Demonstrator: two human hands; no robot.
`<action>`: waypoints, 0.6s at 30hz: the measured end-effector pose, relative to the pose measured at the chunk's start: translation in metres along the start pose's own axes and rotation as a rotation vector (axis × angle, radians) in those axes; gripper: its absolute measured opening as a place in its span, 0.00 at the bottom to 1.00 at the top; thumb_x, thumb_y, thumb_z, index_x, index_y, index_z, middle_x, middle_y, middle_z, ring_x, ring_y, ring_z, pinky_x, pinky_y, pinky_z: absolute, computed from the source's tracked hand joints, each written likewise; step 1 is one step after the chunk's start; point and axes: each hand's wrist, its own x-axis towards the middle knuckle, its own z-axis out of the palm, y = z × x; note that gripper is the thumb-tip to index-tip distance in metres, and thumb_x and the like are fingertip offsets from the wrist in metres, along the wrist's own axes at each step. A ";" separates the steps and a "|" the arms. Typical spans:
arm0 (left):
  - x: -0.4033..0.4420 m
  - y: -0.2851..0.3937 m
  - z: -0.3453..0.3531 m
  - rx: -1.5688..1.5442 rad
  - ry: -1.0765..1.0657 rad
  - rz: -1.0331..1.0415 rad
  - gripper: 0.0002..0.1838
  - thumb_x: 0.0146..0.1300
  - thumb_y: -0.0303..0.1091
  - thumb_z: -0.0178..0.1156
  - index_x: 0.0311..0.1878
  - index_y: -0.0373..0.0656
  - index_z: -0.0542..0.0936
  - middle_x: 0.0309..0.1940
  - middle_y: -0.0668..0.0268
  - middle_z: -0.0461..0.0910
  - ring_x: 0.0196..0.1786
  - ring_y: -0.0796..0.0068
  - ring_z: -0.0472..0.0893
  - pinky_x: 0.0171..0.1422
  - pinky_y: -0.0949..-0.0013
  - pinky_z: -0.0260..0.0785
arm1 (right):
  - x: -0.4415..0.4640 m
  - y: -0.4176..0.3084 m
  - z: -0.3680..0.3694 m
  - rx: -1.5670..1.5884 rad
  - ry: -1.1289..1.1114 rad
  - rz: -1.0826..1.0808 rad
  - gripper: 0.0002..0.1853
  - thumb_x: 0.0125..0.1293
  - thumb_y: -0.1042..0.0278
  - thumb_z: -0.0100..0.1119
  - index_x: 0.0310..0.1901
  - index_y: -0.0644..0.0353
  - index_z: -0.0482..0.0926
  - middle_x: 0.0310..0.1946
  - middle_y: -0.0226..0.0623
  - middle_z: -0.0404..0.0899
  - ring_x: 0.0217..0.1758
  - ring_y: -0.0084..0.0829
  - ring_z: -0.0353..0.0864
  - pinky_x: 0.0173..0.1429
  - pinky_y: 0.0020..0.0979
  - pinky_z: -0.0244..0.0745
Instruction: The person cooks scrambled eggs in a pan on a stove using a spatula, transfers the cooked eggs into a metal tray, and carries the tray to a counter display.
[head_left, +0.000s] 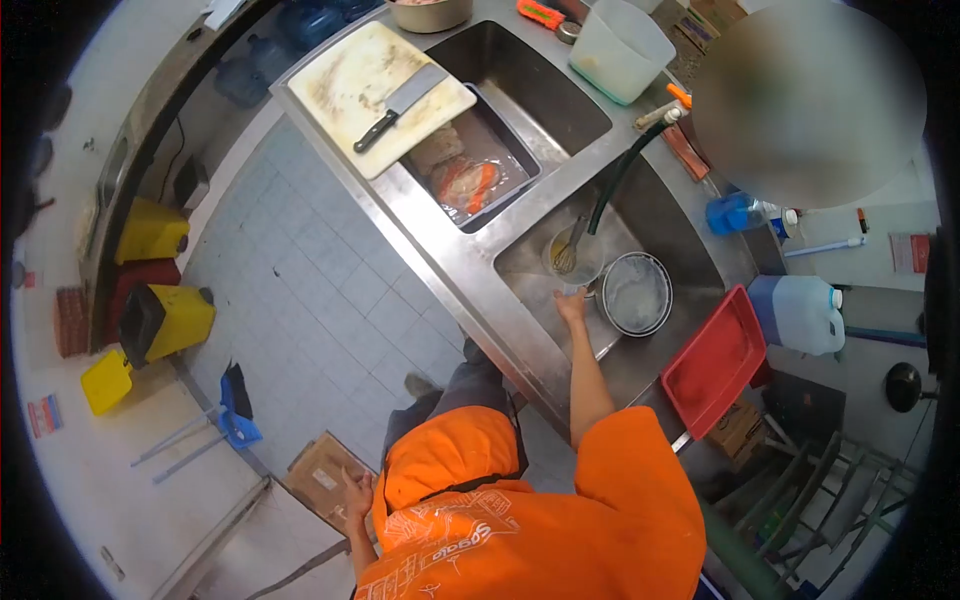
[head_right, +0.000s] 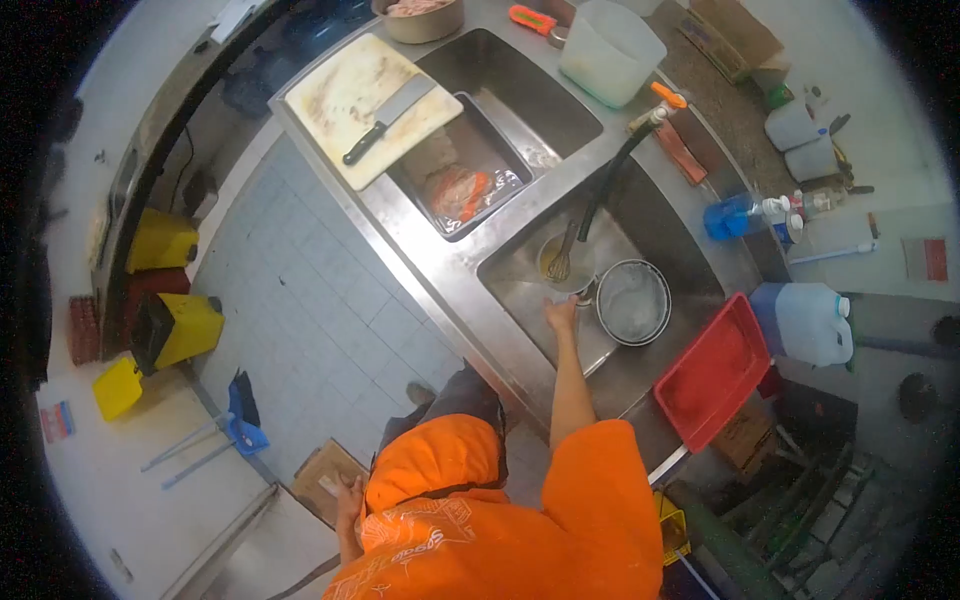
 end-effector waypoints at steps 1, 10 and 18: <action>-0.002 -0.006 0.001 -0.042 -0.019 -0.038 0.44 0.73 0.50 0.55 0.77 0.34 0.44 0.55 0.41 0.79 0.54 0.50 0.82 0.59 0.56 0.72 | -0.005 -0.001 -0.010 -0.077 0.054 -0.030 0.42 0.56 0.54 0.72 0.65 0.70 0.62 0.59 0.61 0.74 0.65 0.56 0.73 0.68 0.45 0.68; -0.071 -0.064 0.027 -0.963 -0.240 -0.341 0.37 0.74 0.57 0.46 0.72 0.35 0.62 0.60 0.51 0.78 0.52 0.58 0.82 0.61 0.59 0.71 | -0.320 -0.246 -0.210 0.589 -0.517 -1.089 0.16 0.74 0.54 0.55 0.43 0.60 0.80 0.40 0.36 0.83 0.43 0.31 0.83 0.45 0.33 0.75; -0.087 -0.266 0.068 -0.551 0.096 -0.267 0.34 0.73 0.57 0.46 0.67 0.36 0.71 0.54 0.52 0.82 0.49 0.63 0.82 0.59 0.59 0.71 | -0.781 -0.381 -0.177 -0.498 -2.783 -2.810 0.15 0.72 0.53 0.58 0.42 0.58 0.83 0.38 0.41 0.82 0.37 0.39 0.82 0.38 0.47 0.77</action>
